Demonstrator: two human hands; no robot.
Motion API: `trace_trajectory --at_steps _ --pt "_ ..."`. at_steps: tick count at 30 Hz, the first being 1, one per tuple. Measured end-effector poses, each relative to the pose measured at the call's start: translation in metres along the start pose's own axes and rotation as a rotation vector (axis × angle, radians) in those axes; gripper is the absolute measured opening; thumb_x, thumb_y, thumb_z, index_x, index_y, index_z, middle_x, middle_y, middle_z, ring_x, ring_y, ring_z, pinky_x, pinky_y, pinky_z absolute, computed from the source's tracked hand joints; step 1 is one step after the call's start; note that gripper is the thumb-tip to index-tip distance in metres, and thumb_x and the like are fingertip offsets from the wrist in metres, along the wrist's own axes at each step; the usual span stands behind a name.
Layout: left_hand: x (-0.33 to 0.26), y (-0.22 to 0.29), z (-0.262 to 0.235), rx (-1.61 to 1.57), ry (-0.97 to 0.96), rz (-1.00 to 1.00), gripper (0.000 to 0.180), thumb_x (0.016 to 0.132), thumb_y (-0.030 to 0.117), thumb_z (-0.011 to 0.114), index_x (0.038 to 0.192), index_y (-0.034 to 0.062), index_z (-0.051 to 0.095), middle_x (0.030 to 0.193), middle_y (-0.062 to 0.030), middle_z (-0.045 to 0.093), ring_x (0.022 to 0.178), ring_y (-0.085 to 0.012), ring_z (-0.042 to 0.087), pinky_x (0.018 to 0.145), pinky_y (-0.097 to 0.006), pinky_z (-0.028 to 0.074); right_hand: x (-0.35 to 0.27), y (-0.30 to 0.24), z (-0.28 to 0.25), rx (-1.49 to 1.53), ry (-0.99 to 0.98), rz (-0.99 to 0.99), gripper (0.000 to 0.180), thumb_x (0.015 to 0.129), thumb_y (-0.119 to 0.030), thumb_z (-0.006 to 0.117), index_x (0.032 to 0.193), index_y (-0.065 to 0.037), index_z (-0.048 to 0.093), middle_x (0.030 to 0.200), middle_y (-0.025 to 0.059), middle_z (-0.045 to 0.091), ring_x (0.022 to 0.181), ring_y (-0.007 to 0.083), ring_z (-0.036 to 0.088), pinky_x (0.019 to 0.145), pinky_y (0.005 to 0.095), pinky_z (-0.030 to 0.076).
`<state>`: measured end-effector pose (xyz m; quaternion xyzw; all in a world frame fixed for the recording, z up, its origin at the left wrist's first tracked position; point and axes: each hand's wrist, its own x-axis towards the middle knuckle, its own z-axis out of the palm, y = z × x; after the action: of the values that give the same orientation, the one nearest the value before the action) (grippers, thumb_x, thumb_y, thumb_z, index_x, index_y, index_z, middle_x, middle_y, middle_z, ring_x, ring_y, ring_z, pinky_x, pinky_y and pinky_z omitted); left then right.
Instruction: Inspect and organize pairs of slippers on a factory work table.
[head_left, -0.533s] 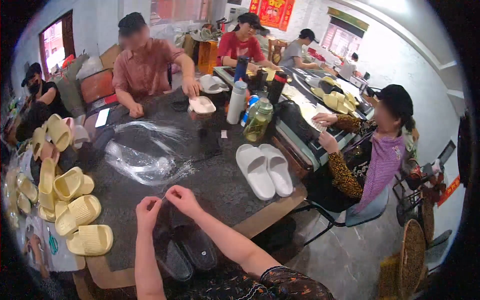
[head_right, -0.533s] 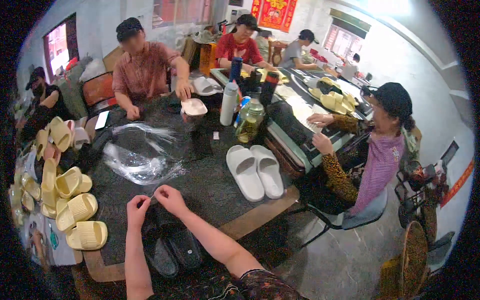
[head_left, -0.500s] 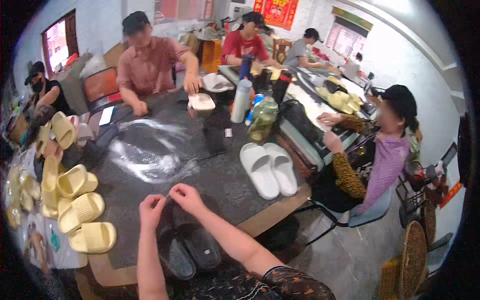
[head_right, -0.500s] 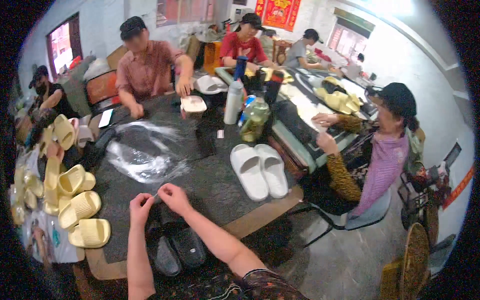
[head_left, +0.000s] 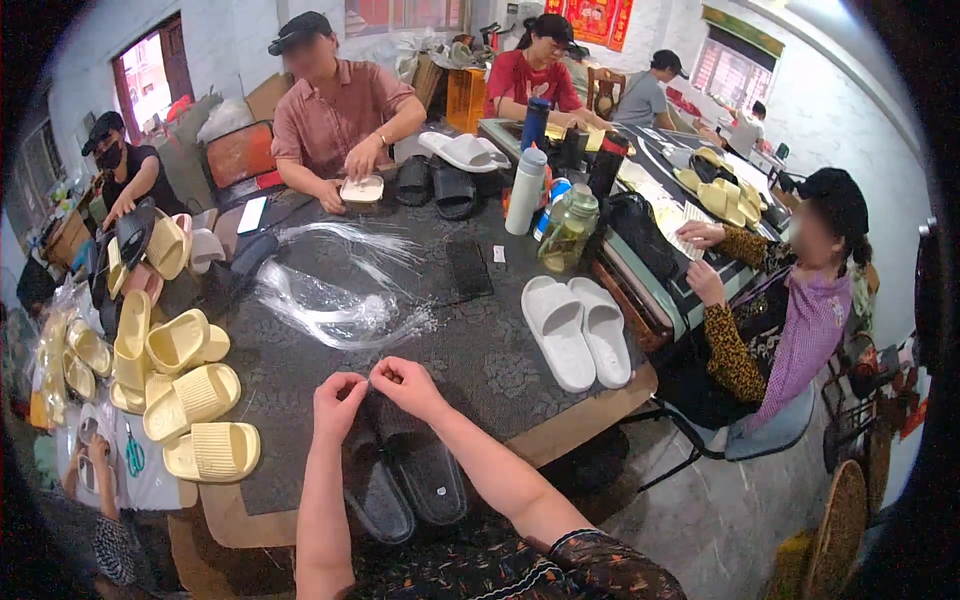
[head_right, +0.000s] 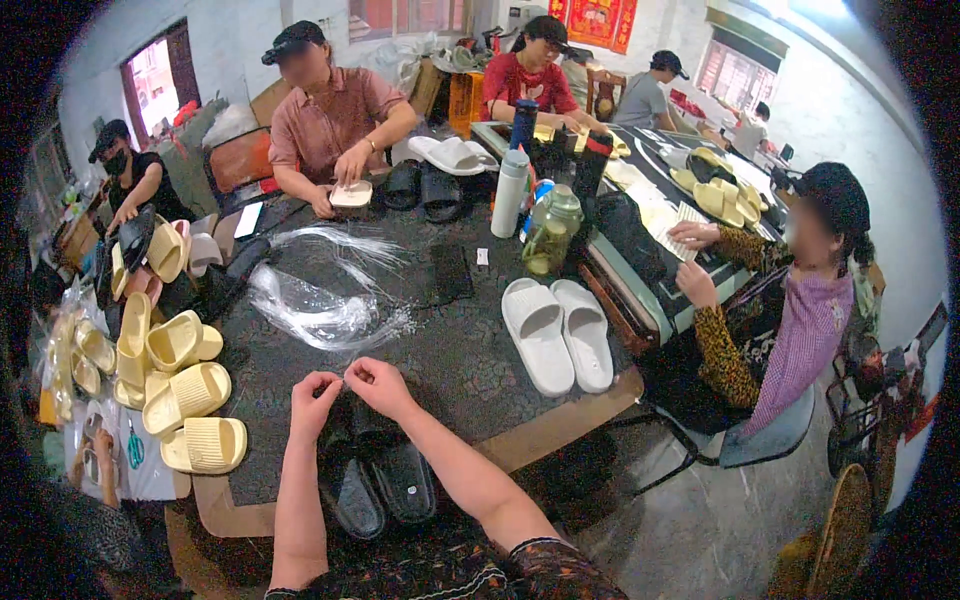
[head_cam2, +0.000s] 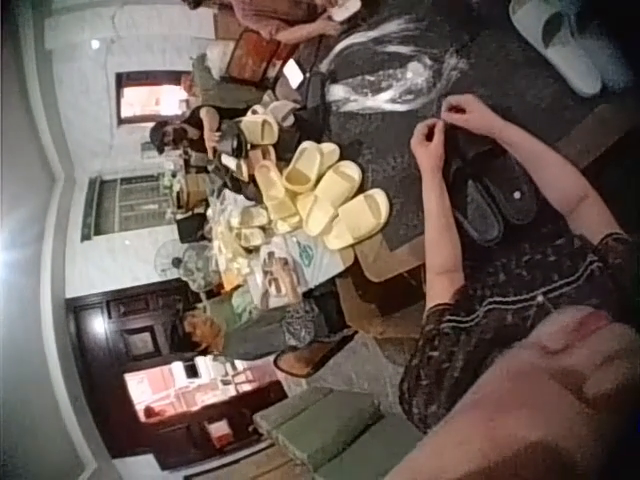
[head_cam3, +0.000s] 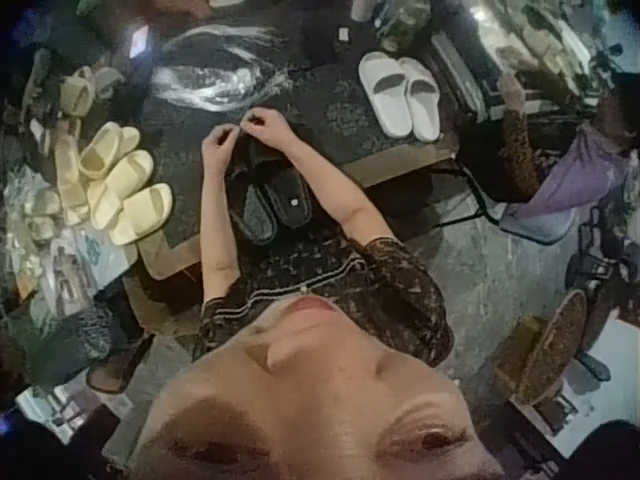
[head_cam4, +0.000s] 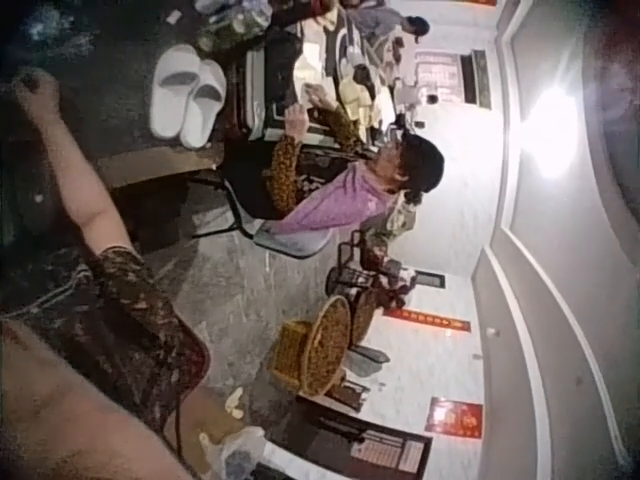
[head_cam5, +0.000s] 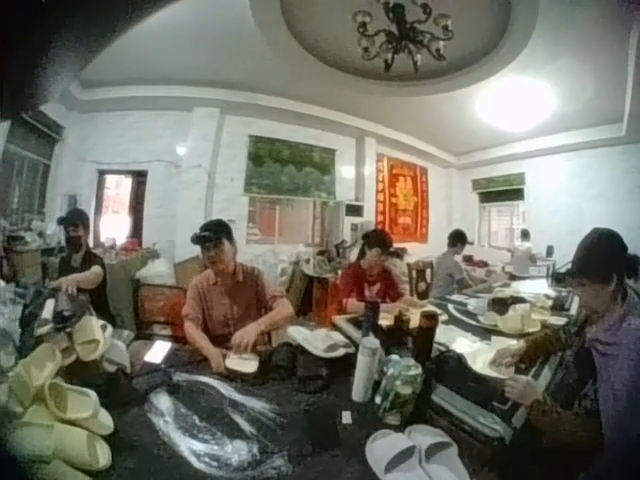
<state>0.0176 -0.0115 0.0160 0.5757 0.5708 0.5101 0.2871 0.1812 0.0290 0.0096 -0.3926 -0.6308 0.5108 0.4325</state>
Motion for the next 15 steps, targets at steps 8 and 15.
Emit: trace_trajectory --at_steps 8,15 --pt "-0.002 -0.003 -0.012 0.031 0.016 -0.033 0.021 0.079 0.02 0.072 0.092 0.0035 0.07 0.091 -0.0072 0.069 0.083 -0.0156 0.064 0.075 -0.029 0.05 0.009 0.006 0.009 -0.013 0.028 0.003 0.013 0.086 -0.014 0.065 0.089 -0.002 0.065 0.08 -0.0007 0.064 0.074 0.0075 0.057 0.069 0.0237 0.047" --pt "-0.005 -0.005 0.005 0.014 0.019 0.1 0.02 0.08 0.022 0.068 0.09 0.0042 0.069 0.088 -0.0095 0.067 0.082 -0.0216 0.065 0.074 -0.032 0.051 0.005 0.015 -0.007 0.078 0.101 -0.023 0.008 0.088 -0.01 0.062 0.085 -0.003 0.063 0.078 -0.0029 0.057 0.073 0.0052 0.049 0.066 0.021 0.04"
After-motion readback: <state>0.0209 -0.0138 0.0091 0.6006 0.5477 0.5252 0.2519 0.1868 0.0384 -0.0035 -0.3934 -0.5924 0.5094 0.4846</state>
